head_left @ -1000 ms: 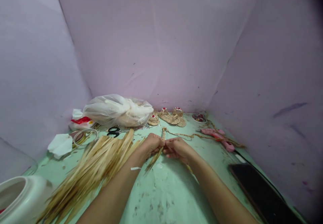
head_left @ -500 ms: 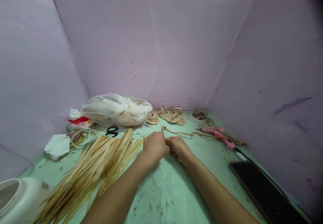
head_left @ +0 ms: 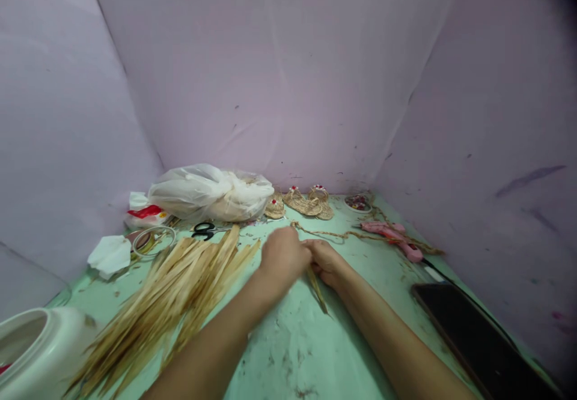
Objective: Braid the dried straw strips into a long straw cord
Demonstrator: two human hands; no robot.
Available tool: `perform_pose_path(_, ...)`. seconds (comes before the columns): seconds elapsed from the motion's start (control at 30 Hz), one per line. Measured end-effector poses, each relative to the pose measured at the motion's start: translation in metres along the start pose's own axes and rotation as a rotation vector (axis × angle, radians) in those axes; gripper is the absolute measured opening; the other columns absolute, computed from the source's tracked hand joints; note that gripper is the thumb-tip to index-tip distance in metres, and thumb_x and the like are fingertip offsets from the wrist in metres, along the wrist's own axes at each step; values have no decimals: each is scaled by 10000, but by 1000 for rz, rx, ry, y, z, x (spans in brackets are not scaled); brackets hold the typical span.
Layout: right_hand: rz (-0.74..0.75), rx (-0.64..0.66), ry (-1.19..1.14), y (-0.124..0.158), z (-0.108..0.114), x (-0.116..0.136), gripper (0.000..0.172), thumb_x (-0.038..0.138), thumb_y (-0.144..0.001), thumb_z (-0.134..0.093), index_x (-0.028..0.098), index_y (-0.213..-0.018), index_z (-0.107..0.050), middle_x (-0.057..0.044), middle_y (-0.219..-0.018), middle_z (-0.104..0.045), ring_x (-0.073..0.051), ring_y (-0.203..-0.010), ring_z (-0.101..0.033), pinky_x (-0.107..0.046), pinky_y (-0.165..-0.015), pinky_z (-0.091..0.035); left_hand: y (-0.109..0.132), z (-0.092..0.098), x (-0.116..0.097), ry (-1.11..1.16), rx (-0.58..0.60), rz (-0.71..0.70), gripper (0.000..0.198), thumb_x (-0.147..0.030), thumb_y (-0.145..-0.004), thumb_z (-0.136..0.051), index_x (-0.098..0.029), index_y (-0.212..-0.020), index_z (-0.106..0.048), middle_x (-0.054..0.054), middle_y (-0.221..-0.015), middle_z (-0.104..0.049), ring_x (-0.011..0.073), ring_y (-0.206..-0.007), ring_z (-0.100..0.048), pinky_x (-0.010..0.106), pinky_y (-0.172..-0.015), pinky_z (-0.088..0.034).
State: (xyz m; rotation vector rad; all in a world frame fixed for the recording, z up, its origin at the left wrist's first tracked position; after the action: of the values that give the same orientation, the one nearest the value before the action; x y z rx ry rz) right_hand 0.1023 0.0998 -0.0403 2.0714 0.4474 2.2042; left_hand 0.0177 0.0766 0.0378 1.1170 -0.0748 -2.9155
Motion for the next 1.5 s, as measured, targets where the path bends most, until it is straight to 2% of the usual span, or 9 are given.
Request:
perform_pose_path(0.07, -55, 24, -69, 1, -3, -5, 115, 209, -606, -468, 164, -513, -417, 77, -355, -285, -35, -310, -169, -184, -329, -92, -15, 0, 21, 139, 52, 134, 55, -147, -628, -500, -146, -612, -552, 82, -531, -549, 199, -600, -563, 245, -496, -347)
perform_pose_path(0.17, -104, 65, -138, 3, -6, -6, 86, 194, -588, -482, 152, -524, -443, 66, -355, -356, -26, -301, -190, -172, -329, -75, -20, -40, 46, 467, 368, 360, 141, -97, -666, -413, -125, -571, -515, 23, -416, -464, 107, -402, -456, 203, -414, -309)
perform_pose_path(0.27, -88, 78, -67, 3, -4, -2, 73, 182, -584, -484, 147, -523, -464, 75, -347, -343, -28, -304, -197, -173, -335, -91, -20, -58, 52, 596, 489, 385, 139, -88, -658, -430, -122, -537, -487, -16, -391, -422, 55, -334, -362, 174, -377, -265)
perform_pose_path(0.57, 332, -108, 953, 12, 8, 46, 158, 149, -621, -514, 148, -670, -665, -66, -621, -635, -142, -589, -533, -226, -504, -307, -36, -42, 48, 242, 219, 147, 172, -131, -544, -510, -166, -438, -379, -67, -319, -261, 44, -312, -226, 212, -357, -123)
perform_pose_path(0.73, 130, -281, 1292, 33, 12, 60, 184, 209, -660, -528, 161, -747, -682, -130, -754, -664, -226, -729, -603, -258, -554, -357, -35, -48, 49, 358, 197, 197, 164, -114, -534, -496, -163, -431, -378, -64, -322, -262, 44, -325, -233, 213, -362, -116)
perform_pose_path(0.93, 174, -149, 1372, 54, -29, 63, 222, 175, -687, -521, 133, -840, -677, -154, -796, -650, -205, -742, -605, -247, -608, -383, -27, -50, 50, 546, 272, 261, 181, -74, -523, -423, -169, -412, -317, -53, -328, -283, 37, -326, -233, 198, -366, -133)
perform_pose_path(1.13, 208, 45, 1213, 59, -27, 69, 148, 185, -636, -550, 171, -687, -687, -66, -630, -624, -155, -579, -541, -229, -493, -299, -26, -42, 51, 526, 371, 181, 183, -76, -485, -459, -166, -426, -311, -79, -336, -230, 22, -335, -158, 210, -373, -77)
perform_pose_path(1.3, 194, -339, 767, 35, 41, 82, 150, 200, -686, -500, 152, -710, -640, -37, -638, -602, -124, -585, -504, -211, -498, -297, -18, -36, 46, 494, 468, 176, 135, -173, -522, -507, -160, -458, -388, -75, -330, -255, 30, -322, -170, 202, -363, -64)
perform_pose_path(1.5, -107, 28, 73, 6, -4, 7, 96, 148, -641, -482, 137, -552, -513, 6, -451, -477, -73, -400, -406, -187, -403, -288, -23, -44, 47, 498, 478, 125, 122, -161, -495, -495, -157, -440, -386, -72, -346, -270, 27, -328, -186, 194, -359, -85)
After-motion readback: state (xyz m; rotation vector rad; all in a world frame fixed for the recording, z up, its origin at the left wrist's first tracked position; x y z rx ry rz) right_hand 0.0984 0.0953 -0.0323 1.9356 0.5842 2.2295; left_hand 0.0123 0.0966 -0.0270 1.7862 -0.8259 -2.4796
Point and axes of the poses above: each hand's wrist, its own y-axis away from the middle knuckle, its own z-axis out of the back of the hand, x = y × z, the point moved 10 cm from there along -y, towards the middle knuckle
